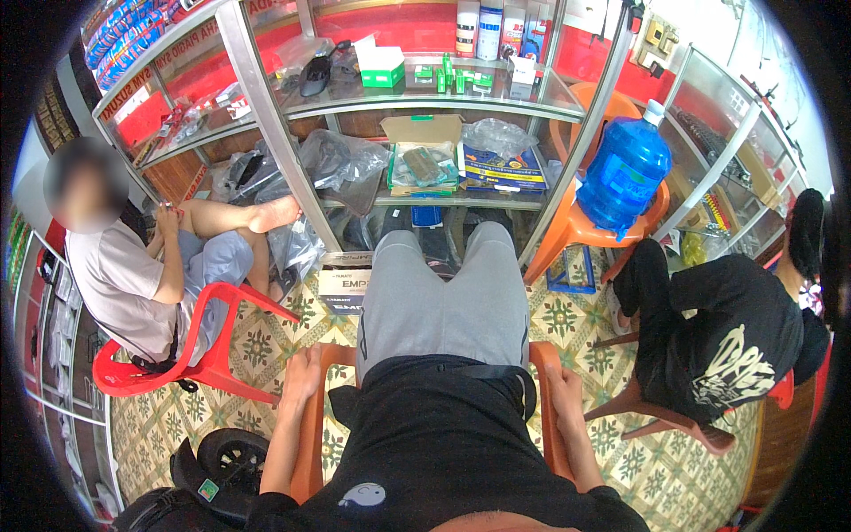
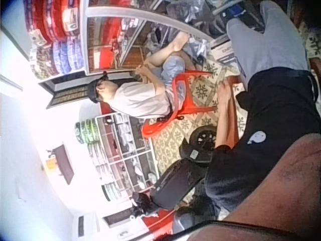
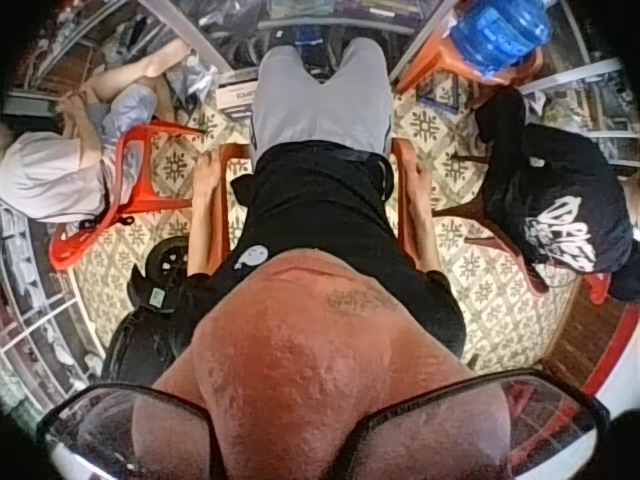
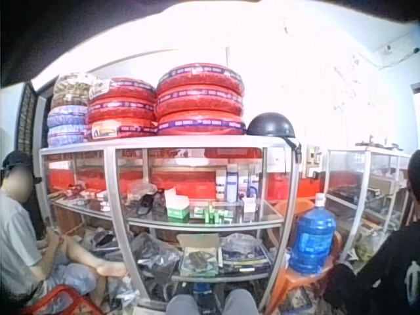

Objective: The person sits at a glass counter and repeatedly picks up small green and white boxes. They open the boxes, remove the contents, and place the empty boxes back on the counter. The person handles the items one at a time in a repetitive sequence.

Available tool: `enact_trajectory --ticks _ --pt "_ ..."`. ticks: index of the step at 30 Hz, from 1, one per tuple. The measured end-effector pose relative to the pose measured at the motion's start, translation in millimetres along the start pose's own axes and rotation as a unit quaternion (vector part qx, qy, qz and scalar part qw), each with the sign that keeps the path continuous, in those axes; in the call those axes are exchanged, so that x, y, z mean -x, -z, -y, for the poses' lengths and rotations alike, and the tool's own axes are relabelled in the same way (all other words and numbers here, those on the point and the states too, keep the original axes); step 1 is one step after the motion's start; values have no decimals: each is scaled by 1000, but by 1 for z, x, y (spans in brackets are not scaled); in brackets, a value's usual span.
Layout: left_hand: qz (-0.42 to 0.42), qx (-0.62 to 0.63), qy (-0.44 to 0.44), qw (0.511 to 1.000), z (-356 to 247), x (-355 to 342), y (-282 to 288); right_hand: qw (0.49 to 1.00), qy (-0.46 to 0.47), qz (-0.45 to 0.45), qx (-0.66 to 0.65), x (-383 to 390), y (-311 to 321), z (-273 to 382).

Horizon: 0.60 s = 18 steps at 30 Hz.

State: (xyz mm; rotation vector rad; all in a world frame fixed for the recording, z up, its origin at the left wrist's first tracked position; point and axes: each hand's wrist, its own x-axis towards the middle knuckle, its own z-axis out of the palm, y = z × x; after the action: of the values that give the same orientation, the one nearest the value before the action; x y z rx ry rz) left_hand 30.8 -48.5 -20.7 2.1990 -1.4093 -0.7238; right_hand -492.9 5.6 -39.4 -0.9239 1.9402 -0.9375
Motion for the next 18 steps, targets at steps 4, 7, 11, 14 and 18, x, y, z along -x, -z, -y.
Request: enact_trajectory --ticks 4,7,11,14,18 --pt "0 -1 2 1000 -4 2 2 1000 -7 2 -2 3 0 6" --pt "0 -2 1 1000 -3 2 2 1000 -3 3 -6 2 0 4" --pt "1 0 -3 1000 -1 1 1 1000 8 -10 -21 4 -3 7" --pt "2 4 -4 1000 0 0 1 999 3 -14 -33 4 -3 7" --pt "1 1 2 1000 2 0 0 1000 -9 7 -15 1 0 3"
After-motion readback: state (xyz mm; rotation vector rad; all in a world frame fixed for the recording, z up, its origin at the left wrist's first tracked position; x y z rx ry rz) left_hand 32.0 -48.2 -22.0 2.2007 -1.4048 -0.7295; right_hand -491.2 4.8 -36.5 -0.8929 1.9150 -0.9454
